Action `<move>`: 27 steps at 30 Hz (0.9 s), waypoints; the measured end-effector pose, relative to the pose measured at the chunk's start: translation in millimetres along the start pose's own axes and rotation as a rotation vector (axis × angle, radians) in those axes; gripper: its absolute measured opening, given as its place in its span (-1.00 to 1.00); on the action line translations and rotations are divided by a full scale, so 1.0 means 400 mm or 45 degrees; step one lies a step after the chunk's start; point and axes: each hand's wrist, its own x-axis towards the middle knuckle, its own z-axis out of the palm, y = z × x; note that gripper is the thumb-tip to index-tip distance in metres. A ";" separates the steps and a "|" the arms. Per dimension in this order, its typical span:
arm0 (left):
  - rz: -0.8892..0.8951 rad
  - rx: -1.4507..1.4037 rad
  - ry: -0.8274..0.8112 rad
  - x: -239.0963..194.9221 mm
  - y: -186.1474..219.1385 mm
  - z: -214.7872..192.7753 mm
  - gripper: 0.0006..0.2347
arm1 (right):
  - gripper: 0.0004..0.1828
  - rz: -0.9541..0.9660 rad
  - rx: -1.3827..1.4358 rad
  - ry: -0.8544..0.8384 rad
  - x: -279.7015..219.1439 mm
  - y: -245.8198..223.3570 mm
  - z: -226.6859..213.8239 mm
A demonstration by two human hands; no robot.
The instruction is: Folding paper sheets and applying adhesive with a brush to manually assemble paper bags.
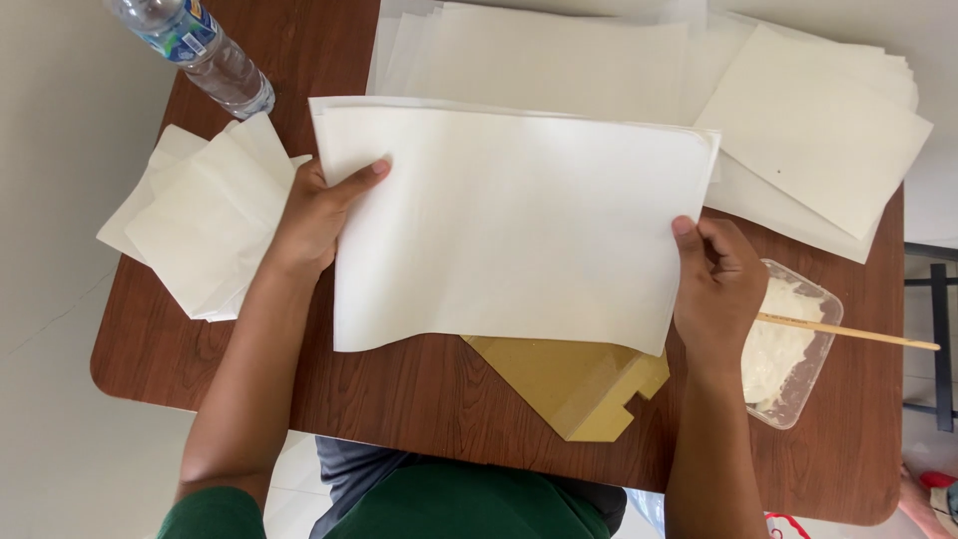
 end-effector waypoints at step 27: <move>-0.053 0.306 -0.006 0.016 -0.044 -0.013 -0.63 | -0.86 0.035 -0.321 -0.154 -0.002 -0.038 0.042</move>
